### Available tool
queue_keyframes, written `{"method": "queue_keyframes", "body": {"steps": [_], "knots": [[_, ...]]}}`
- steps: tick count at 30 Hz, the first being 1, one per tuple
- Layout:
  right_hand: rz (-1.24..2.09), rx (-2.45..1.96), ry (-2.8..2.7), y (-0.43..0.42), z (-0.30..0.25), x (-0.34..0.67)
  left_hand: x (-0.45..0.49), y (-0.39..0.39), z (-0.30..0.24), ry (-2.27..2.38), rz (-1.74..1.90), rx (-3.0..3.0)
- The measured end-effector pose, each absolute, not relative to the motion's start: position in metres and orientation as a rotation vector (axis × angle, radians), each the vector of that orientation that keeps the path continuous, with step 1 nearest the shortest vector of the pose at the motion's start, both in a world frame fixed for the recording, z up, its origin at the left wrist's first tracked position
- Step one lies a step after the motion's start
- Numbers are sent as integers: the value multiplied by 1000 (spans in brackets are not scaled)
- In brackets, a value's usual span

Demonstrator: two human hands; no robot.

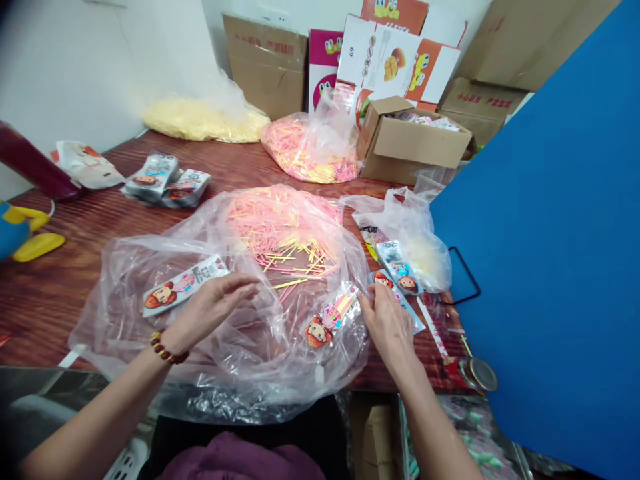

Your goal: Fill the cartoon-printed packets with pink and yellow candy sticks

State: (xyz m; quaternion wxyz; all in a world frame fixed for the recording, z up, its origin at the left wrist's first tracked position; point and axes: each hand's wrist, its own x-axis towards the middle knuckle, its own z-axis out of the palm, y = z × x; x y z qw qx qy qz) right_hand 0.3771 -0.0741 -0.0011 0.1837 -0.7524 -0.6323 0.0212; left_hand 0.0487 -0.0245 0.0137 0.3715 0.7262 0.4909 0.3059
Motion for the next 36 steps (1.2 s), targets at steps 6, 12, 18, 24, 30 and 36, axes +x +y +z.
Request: {"method": "queue_keyframes", "body": {"steps": [6, 12, 18, 24, 30, 36], "knots": [[269, -1565, -2286, -2, -4, 332, -4, -22, 3, 1816, 345, 2370], [177, -1647, -2772, 53, -13, 320, -20, -23, -12, 1887, 365, 2454], [144, -1807, -2928, 58, -7, 334, 23, -19, -1, 1563, 417, 2584], [-56, -1749, -3035, 68, -7, 326, 93, 1, 2, 1259, 228, 2725], [-265, -1574, -3038, 63, -13, 326, 105, 7, -23, 1227, 180, 2807], [-162, -1453, -3022, 70, -26, 316, 98, -4, -22, 1194, 84, 2757]]}}
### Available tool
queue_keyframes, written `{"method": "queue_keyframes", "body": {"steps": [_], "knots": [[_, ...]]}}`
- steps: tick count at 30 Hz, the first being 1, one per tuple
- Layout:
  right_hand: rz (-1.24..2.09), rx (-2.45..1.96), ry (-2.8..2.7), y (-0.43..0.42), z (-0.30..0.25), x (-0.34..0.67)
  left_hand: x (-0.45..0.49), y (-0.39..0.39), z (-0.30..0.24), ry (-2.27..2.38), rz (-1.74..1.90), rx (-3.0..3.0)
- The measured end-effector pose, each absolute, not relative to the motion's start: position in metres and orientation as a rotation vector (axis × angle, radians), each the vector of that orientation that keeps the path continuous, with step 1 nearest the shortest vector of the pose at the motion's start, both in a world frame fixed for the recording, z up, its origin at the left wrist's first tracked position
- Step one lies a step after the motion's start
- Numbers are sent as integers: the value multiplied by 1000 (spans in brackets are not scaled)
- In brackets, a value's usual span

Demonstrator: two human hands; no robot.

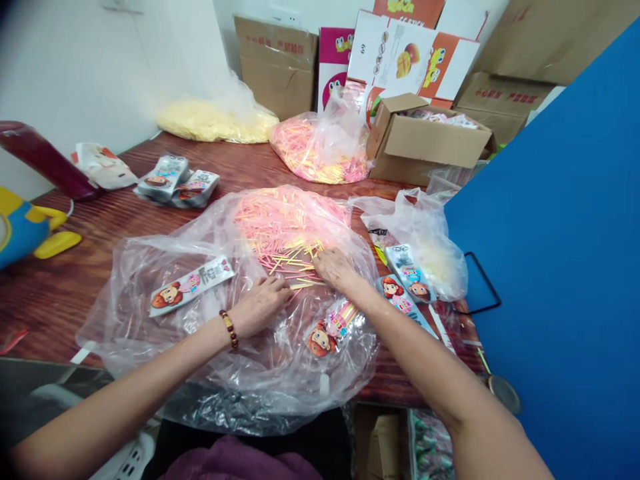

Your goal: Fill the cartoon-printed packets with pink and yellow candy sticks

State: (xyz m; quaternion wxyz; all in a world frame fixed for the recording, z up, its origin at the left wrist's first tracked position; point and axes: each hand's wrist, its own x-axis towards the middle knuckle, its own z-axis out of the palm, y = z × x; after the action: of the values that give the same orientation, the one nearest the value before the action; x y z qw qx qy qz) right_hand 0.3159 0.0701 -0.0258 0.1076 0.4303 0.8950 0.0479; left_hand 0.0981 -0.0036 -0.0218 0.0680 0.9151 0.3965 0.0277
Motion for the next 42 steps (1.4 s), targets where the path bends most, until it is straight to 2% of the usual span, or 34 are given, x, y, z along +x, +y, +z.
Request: {"method": "queue_keyframes", "body": {"steps": [5, 14, 23, 28, 42], "knots": [[-36, 1344, 2668, 79, -35, 295, 97, -6, -24, 1187, 95, 2751], [-137, 1167, 2845, 80, -33, 251, 94, -6, -30, 1184, 168, 2686], [-500, 1285, 2907, 82, -15, 275, 89, -9, -33, 1168, 235, 2650], [-256, 1393, 2727, 77, -13, 257, 90, -8, -31, 1170, 206, 2641], [152, 1215, 2730, 86, -24, 233, 91, -7, -36, 1195, 229, 2662]]}}
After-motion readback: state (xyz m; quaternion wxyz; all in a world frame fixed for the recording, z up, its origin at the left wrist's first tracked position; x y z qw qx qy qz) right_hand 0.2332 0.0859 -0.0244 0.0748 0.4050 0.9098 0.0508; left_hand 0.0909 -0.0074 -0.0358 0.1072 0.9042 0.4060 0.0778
